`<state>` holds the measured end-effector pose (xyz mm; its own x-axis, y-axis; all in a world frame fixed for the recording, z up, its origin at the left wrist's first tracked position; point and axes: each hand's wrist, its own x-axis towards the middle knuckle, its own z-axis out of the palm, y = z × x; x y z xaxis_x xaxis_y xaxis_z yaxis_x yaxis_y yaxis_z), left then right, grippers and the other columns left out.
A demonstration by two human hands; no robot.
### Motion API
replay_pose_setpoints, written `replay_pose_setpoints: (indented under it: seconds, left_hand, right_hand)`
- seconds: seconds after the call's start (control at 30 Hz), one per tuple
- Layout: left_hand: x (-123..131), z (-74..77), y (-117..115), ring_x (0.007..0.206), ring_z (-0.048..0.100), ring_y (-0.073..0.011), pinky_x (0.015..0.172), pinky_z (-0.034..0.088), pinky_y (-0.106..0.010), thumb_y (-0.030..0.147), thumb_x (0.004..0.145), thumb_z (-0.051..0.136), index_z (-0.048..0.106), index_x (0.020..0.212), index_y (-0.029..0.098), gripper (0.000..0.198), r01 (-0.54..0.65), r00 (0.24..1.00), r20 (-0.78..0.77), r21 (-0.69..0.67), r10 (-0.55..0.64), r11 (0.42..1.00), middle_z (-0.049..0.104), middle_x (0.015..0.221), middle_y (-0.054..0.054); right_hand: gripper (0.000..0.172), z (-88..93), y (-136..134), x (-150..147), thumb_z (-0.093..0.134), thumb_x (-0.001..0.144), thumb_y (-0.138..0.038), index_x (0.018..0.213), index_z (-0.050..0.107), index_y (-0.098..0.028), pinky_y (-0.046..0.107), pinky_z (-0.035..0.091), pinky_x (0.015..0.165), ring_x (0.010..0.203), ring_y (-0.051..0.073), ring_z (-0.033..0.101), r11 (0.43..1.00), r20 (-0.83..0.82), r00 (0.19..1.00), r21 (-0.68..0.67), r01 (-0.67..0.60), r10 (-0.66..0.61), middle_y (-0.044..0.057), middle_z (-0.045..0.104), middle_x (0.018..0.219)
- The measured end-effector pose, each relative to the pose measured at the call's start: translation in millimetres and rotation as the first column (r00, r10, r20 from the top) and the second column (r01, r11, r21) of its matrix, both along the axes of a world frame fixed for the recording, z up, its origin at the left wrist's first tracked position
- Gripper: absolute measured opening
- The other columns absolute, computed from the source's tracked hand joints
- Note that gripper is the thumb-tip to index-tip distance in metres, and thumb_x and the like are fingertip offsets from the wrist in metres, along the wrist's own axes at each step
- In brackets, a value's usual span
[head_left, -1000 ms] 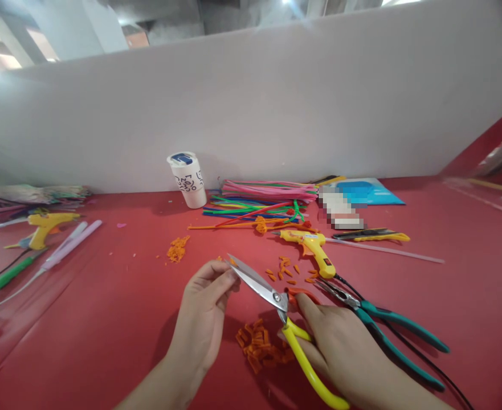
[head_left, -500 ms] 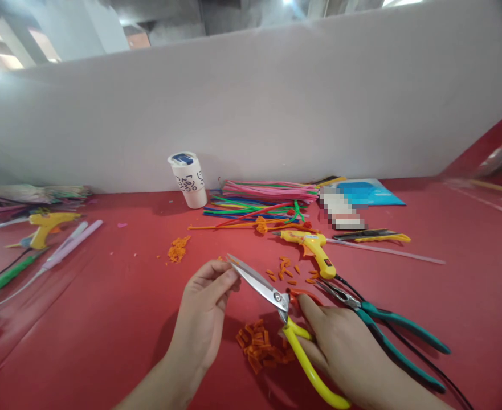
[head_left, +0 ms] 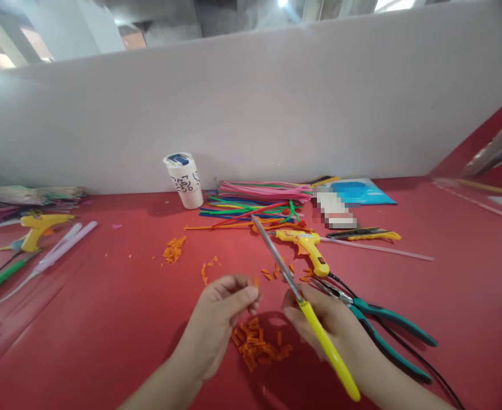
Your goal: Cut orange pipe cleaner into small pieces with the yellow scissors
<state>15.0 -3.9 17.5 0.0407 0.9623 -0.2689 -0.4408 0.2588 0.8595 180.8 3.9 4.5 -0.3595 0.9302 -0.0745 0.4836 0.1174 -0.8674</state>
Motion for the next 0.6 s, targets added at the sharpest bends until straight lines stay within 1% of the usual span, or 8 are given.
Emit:
replay_pose_setpoints:
  seconds: [0.03, 0.1, 0.13, 0.2, 0.3, 0.4, 0.5, 0.6]
  left_hand:
    - [2.7, -0.9, -2.1, 0.055, 0.049, -0.0075, 0.059, 0.037, -0.019, 0.015, 0.065, 0.064, 0.062, 0.066, 0.015, 0.003, 0.049, 0.999, 0.01, -0.026, -0.049, 0.998, 0.056, 0.059, 0.002]
    - [7.2, -2.7, -6.1, 0.055, 0.049, -0.0083, 0.058, 0.037, -0.02, 0.016, 0.065, 0.063, 0.062, 0.068, 0.014, 0.004, 0.134, 0.991, 0.012, -0.059, -0.134, 0.989, 0.057, 0.059, 0.0]
    - [9.0, -3.6, -7.8, 0.054, 0.048, -0.0083, 0.057, 0.036, -0.02, 0.016, 0.065, 0.063, 0.063, 0.067, 0.013, 0.003, 0.169, 0.986, 0.003, -0.06, -0.169, 0.984, 0.057, 0.058, 0.0]
    - [11.7, -5.0, -10.0, 0.053, 0.046, -0.0081, 0.056, 0.035, -0.02, 0.017, 0.066, 0.062, 0.063, 0.065, 0.012, 0.005, 0.226, 0.974, -0.022, -0.061, -0.228, 0.972, 0.056, 0.057, 0.0]
    - [14.5, -6.3, -11.3, 0.054, 0.046, -0.0087, 0.056, 0.034, -0.02, 0.02, 0.067, 0.062, 0.063, 0.064, 0.011, 0.009, 0.271, 0.96, -0.057, -0.06, -0.275, 0.961, 0.055, 0.057, 0.0]
    - [16.2, -6.8, -10.7, 0.055, 0.047, -0.0097, 0.057, 0.035, -0.021, 0.021, 0.065, 0.063, 0.064, 0.066, 0.011, 0.01, 0.286, 0.951, -0.102, -0.065, -0.291, 0.956, 0.056, 0.058, -0.001]
    - [17.5, -7.1, -9.3, 0.056, 0.048, -0.0107, 0.057, 0.036, -0.022, 0.022, 0.06, 0.067, 0.063, 0.066, 0.012, 0.012, 0.258, 0.945, -0.188, -0.07, -0.267, 0.964, 0.056, 0.059, 0.0]
    - [18.7, -7.4, -8.3, 0.056, 0.049, -0.0112, 0.056, 0.037, -0.023, 0.022, 0.056, 0.068, 0.062, 0.06, 0.012, 0.013, 0.237, 0.935, -0.258, -0.06, -0.244, 0.97, 0.054, 0.058, 0.001]
  right_hand:
    - [0.021, 2.8, -0.7, -0.8, 0.042, 0.077, -0.04, 0.067, 0.04, -0.021, 0.019, 0.028, 0.036, 0.036, 0.007, 0.034, 0.996, -0.099, 0.994, -0.087, 0.027, -0.036, -0.009, 0.034, 0.045]
    - [0.023, 6.3, -1.9, -1.2, 0.045, 0.075, -0.044, 0.074, 0.044, -0.021, 0.018, 0.028, 0.033, 0.032, 0.006, 0.029, 0.972, -0.22, 0.969, -0.228, 0.056, -0.108, -0.01, 0.032, 0.042]
    - [0.025, 6.9, -2.3, -0.9, 0.046, 0.074, -0.045, 0.078, 0.046, -0.02, 0.017, 0.028, 0.031, 0.031, 0.005, 0.028, 0.96, -0.251, 0.959, -0.274, 0.058, -0.129, -0.011, 0.033, 0.042]
    - [0.027, 6.6, -2.5, 0.0, 0.048, 0.073, -0.046, 0.081, 0.047, -0.02, 0.016, 0.026, 0.029, 0.029, 0.005, 0.029, 0.944, -0.274, 0.951, -0.326, 0.047, -0.142, -0.011, 0.035, 0.04]
    - [0.024, 5.7, -2.2, 1.2, 0.047, 0.074, -0.043, 0.077, 0.048, -0.019, 0.015, 0.026, 0.029, 0.029, 0.005, 0.033, 0.941, -0.281, 0.952, -0.337, 0.02, -0.12, -0.01, 0.038, 0.04]
    - [0.017, 8.2, -2.3, 1.3, 0.048, 0.073, -0.035, 0.069, 0.046, -0.019, 0.014, 0.025, 0.029, 0.03, 0.004, 0.033, 0.952, -0.248, 0.964, -0.306, 0.019, -0.099, -0.009, 0.04, 0.043]
    - [0.009, 12.2, -2.8, 0.0, 0.049, 0.07, -0.023, 0.064, 0.043, -0.019, 0.015, 0.025, 0.031, 0.03, 0.003, 0.033, 0.967, -0.206, 0.975, -0.255, 0.031, -0.086, -0.01, 0.039, 0.043]
    - [0.009, 13.4, -2.8, -1.1, 0.048, 0.068, -0.02, 0.062, 0.041, -0.02, 0.017, 0.025, 0.034, 0.032, 0.004, 0.031, 0.978, -0.179, 0.982, -0.21, 0.02, -0.059, -0.011, 0.034, 0.041]
